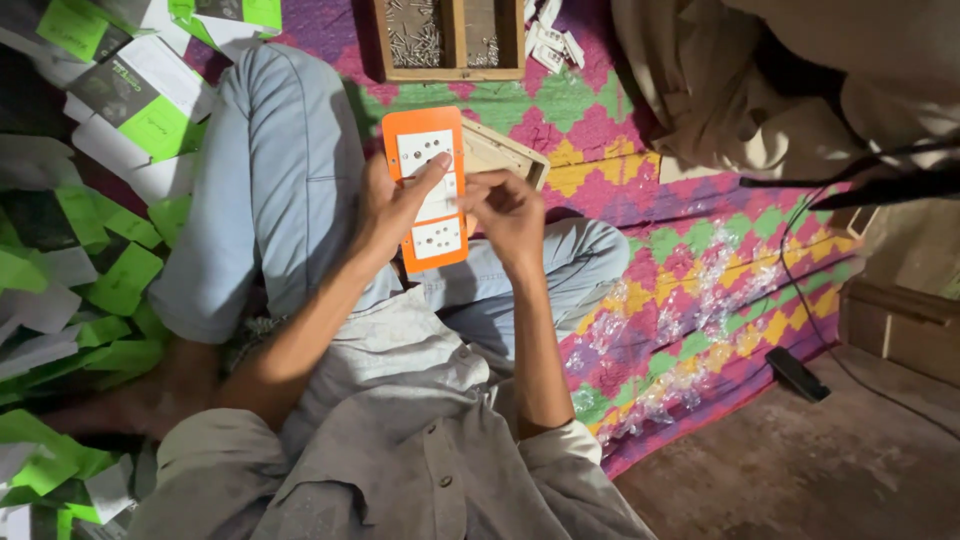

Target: The person sits on a patterned mat and assembles white electrical socket modules into an orange plastic frame. They pick up modules from a wooden tray, insert them into the frame, and secure them with small metal fasteners. The person repeats this process for multiple modules, occasionally adjusting the frame and fasteners.

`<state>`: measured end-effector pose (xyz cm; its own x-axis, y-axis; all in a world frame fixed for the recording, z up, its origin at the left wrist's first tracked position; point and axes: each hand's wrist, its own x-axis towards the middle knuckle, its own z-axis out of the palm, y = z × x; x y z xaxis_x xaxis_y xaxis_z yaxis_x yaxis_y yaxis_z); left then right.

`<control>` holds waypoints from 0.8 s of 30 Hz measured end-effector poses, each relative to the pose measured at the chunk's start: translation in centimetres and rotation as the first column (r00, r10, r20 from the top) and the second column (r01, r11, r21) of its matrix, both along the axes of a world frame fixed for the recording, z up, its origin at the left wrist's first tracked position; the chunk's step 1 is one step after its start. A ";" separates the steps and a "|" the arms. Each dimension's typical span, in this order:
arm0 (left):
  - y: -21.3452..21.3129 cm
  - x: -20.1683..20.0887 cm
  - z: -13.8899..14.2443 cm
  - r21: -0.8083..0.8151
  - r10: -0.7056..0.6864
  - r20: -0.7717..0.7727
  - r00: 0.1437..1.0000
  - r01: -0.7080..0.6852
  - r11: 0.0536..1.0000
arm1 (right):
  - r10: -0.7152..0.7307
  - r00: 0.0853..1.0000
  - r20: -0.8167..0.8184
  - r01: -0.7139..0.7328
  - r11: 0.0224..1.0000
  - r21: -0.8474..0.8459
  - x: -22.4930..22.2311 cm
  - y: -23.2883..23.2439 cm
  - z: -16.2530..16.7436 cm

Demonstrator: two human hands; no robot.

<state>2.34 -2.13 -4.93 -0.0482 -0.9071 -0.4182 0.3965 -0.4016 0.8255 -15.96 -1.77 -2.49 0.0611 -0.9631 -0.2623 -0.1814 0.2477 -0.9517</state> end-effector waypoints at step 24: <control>-1.8 0.7 -2.7 -0.011 0.188 -0.062 0.980 -0.189 0.982 | 0.027 0.342 -0.939 -0.674 0.703 -0.225 10.3 -21.2 -6.6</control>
<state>3.08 -3.92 -7.66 0.0999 -0.9092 -0.4042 0.5134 -0.3008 0.8037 -5.70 -22.92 -9.14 0.4986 -0.8620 0.0912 -0.8520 -0.5067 -0.1318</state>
